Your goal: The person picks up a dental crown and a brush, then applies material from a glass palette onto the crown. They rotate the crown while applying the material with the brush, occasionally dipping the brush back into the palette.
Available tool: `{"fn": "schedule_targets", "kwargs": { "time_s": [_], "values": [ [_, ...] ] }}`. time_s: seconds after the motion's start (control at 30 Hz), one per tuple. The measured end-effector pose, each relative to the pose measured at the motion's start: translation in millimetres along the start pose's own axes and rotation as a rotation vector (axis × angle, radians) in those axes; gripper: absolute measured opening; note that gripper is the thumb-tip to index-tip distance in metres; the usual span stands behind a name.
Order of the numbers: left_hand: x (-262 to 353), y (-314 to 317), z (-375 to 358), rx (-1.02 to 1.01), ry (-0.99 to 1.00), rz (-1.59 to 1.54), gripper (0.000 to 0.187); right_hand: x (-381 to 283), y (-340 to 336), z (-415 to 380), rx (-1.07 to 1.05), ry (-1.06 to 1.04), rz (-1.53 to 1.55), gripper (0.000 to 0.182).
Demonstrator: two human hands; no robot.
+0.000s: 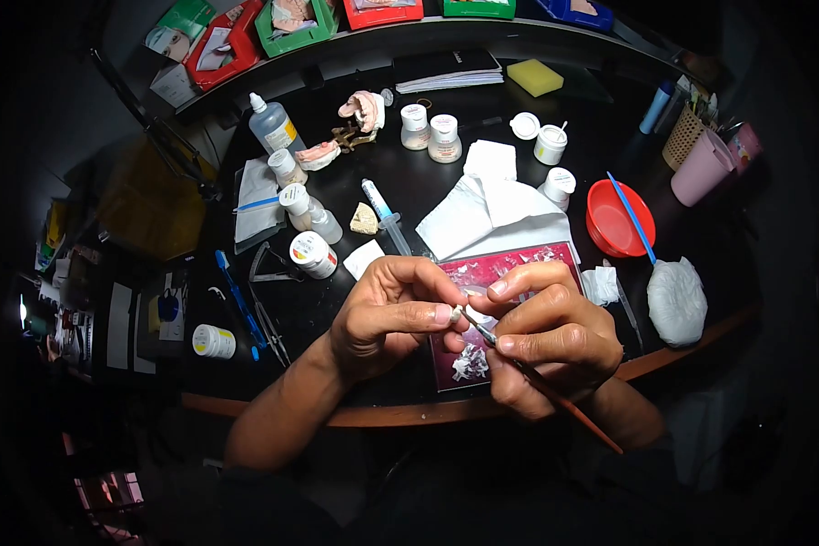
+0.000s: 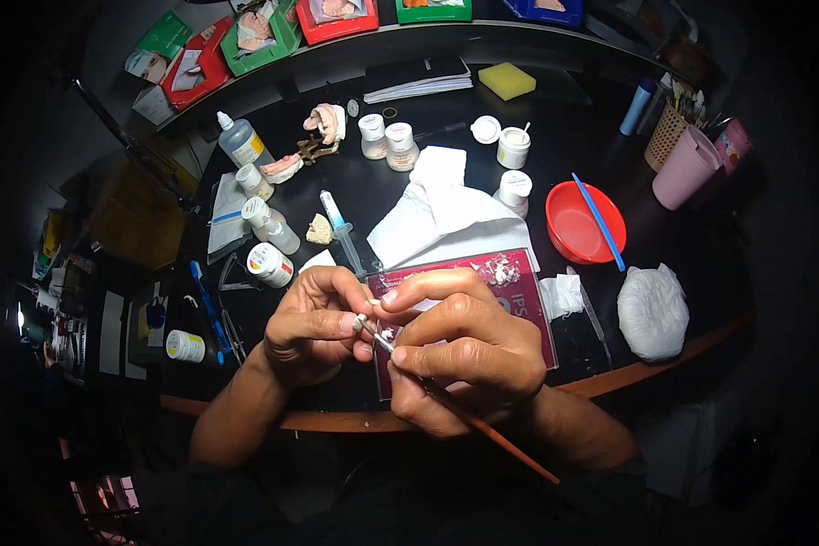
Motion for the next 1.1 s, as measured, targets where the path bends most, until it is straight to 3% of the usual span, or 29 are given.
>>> {"fn": "schedule_targets", "kwargs": {
  "time_s": [0.93, 1.1],
  "values": [
    [0.0, 0.0, 0.9, -0.038, 0.018, -0.012, 0.016, 0.2, 0.8, -3.1, -0.010, -0.005, -0.012, 0.027],
    [0.2, 0.5, 1.2, -0.037, 0.019, -0.004, 0.015, -0.4, 0.5, -3.4, 0.020, 0.071, 0.003, 0.027]
  ]
}}
Point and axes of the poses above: each hand's wrist, its own z-axis towards the middle knuckle, its own y-axis out of the palm, x = y × z, the point moved 6 cm from there along z, towards the middle knuckle, and after that the axes turned 8 degrees about -z, right-handed, at the moved point
